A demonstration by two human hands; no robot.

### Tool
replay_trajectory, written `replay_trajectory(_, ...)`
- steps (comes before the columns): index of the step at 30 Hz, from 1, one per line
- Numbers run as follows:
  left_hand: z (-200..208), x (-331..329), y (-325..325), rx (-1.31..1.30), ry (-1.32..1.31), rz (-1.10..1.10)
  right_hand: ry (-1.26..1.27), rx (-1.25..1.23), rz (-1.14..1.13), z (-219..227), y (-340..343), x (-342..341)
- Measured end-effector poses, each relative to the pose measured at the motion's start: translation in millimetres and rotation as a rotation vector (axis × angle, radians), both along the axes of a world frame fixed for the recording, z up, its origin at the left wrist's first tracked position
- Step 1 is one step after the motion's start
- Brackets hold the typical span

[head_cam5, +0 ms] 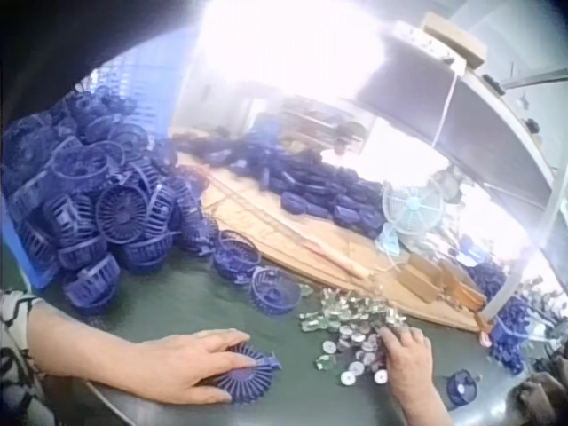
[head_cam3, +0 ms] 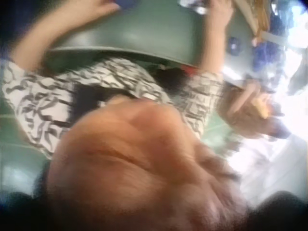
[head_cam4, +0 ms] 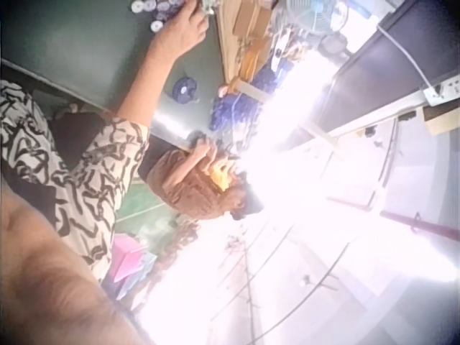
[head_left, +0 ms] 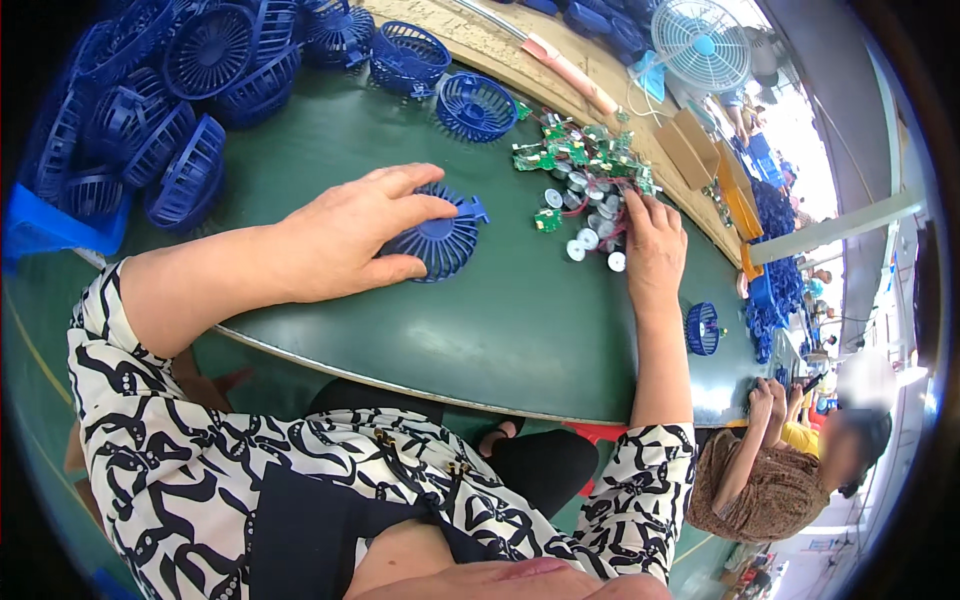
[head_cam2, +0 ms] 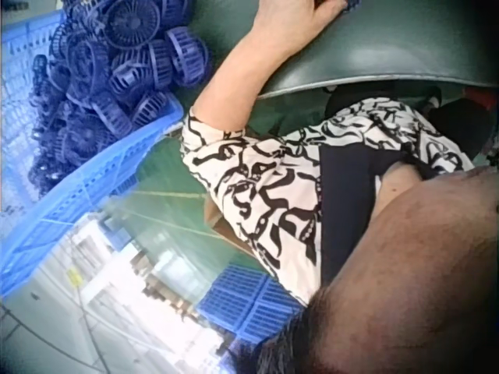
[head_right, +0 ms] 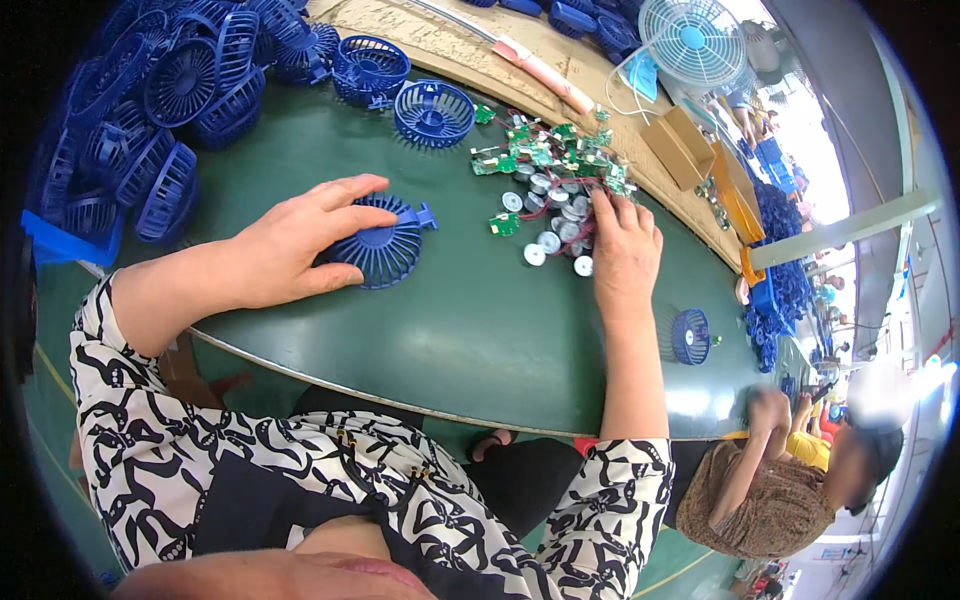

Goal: Assembling internal components into plastic fan housings on a production line.

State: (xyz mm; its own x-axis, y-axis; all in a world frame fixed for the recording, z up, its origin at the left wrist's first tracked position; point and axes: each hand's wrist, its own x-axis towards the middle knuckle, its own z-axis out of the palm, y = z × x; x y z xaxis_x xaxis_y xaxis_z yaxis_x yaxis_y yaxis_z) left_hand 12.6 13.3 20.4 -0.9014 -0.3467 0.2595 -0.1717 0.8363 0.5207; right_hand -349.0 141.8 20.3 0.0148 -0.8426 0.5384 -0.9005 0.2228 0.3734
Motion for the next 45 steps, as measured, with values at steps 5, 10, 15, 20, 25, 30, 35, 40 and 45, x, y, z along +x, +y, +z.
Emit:
replay_trajectory(5,1,1,2,-0.017,-0.012,-0.037,-0.266,0.062,0.028,13,10,-3)
replay_trajectory(10,7,1,14,-0.103,-0.007,-0.062,-0.442,-0.057,0.121,38,5,23)
replay_trajectory(15,10,0,17,0.048,0.002,-0.073,-0.257,-0.007,0.237,34,-56,55)
replay_trajectory(20,-8,-13,2,-0.137,0.298,-0.121,-0.048,0.045,0.18,20,-104,45)
replay_trajectory(25,-28,-25,-8,-0.119,0.143,-0.321,-0.236,-0.076,0.346,21,-98,34)
replay_trajectory(30,-12,-13,0,-0.109,0.072,-0.266,-1.057,-0.389,0.413,30,-62,40)
replay_trajectory(35,-23,-21,7,-0.127,0.12,-0.332,-1.329,-0.621,0.476,23,-2,33)
replay_trajectory(40,-14,-22,8,-0.2,0.095,-0.335,-1.11,-0.271,0.346,3,2,49)
replay_trajectory(45,-15,-21,8,-0.249,0.2,-0.3,-1.09,-0.672,0.461,35,3,55)
